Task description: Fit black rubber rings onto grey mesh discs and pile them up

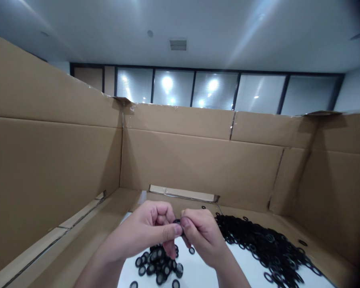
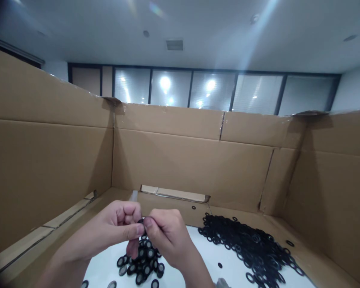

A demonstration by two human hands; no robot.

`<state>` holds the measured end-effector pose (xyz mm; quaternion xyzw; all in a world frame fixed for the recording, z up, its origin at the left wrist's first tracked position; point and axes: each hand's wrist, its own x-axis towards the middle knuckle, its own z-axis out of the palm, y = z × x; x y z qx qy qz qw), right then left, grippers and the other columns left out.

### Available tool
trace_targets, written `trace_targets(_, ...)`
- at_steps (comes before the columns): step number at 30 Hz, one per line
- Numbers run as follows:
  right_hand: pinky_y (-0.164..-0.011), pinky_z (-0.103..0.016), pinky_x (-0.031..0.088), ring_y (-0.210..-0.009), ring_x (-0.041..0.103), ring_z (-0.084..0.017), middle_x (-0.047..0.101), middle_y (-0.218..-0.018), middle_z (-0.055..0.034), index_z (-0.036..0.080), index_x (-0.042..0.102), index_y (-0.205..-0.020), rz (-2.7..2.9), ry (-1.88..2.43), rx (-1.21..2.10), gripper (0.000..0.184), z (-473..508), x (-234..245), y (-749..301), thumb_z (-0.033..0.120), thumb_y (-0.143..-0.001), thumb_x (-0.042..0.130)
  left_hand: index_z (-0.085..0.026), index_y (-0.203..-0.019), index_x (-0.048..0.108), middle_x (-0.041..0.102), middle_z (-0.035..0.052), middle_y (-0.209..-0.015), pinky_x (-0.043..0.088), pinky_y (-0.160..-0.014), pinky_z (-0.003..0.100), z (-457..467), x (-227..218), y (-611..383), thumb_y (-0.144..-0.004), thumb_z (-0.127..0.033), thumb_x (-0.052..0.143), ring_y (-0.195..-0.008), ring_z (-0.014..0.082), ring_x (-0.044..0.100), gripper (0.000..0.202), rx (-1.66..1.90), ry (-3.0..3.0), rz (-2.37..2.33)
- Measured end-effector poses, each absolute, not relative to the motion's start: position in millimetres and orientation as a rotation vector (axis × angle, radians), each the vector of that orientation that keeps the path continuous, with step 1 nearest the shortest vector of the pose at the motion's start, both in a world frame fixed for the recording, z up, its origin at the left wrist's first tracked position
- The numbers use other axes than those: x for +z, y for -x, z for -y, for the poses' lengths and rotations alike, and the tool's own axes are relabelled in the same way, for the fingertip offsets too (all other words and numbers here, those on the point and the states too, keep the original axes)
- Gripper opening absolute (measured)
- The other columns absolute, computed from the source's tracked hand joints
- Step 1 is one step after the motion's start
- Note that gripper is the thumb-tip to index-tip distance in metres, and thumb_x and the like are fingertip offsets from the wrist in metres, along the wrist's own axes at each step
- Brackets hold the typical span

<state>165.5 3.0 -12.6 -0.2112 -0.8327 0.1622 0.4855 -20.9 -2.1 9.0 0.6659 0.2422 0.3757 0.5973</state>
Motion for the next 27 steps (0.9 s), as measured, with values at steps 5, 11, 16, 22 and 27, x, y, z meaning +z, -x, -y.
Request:
trace_targets(5, -0.05, -0.026, 0.03, -0.047, 0.041, -0.011, 0.046, -0.051, 0.0037, 0.021, 0.042, -0.062, 2.013, 0.512, 0.342, 0.045, -3.6, -13.1, -165.1, 0.036, -0.104, 0.039, -0.019, -0.07, 0.047, 0.067, -0.0016, -0.05, 0.025, -0.035, 0.014, 3.5, 9.6, 21.2, -0.084, -0.034, 0.075, -0.035, 0.0057, 0.05, 0.034, 0.848, -1.616, -0.626)
trace_targets(11, -0.05, -0.025, 0.029, -0.048, 0.041, -0.01, 0.044, -0.054, 0.0035, 0.02, 0.044, -0.061, 2.031, 0.521, 0.201, 0.044, -2.0, -10.1, -167.2, 0.032, -0.103, 0.04, -0.018, -0.074, 0.048, 0.068, -0.0002, -0.053, 0.026, -0.038, 0.013, -1.2, 6.7, 26.3, -0.085, -0.035, 0.074, -0.038, 0.0046, 0.048, 0.033, 0.841, -1.619, -0.585)
trace_targets(16, -0.047, -0.023, 0.031, -0.044, 0.044, -0.01, 0.047, -0.051, 0.0039, 0.021, 0.043, -0.064, 1.687, 0.603, 0.132, 0.041, -0.1, -19.4, -150.8, 0.03, -0.104, 0.042, -0.017, -0.086, 0.054, 0.066, -0.0012, -0.061, 0.05, -0.051, 0.019, -3.5, 1.2, 8.4, -0.088, -0.039, 0.073, -0.053, 0.0112, 0.063, 0.029, 1.024, -1.509, -0.4)
trace_targets(22, -0.046, -0.023, 0.033, -0.043, 0.046, -0.011, 0.049, -0.05, 0.004, 0.022, 0.04, -0.065, 1.718, 0.551, 0.287, 0.042, 0.7, -18.7, -148.7, 0.034, -0.106, 0.039, -0.015, -0.087, 0.058, 0.064, -0.0005, -0.063, 0.051, -0.057, 0.021, 1.1, 4.2, 5.5, -0.093, -0.04, 0.066, -0.058, 0.0111, 0.063, 0.027, 1.076, -1.575, -0.453)
trace_targets(27, -0.05, -0.024, 0.03, -0.049, 0.041, -0.01, 0.043, -0.055, 0.0047, 0.021, 0.04, -0.064, 1.963, 0.562, 0.341, 0.042, 0.0, -10.5, -161.9, 0.033, -0.103, 0.042, -0.018, -0.076, 0.051, 0.062, -0.0026, -0.057, 0.042, -0.052, 0.018, 4.0, 8.7, 19.0, -0.086, -0.035, 0.074, -0.053, 0.0103, 0.06, 0.031, 0.976, -1.677, -0.624)
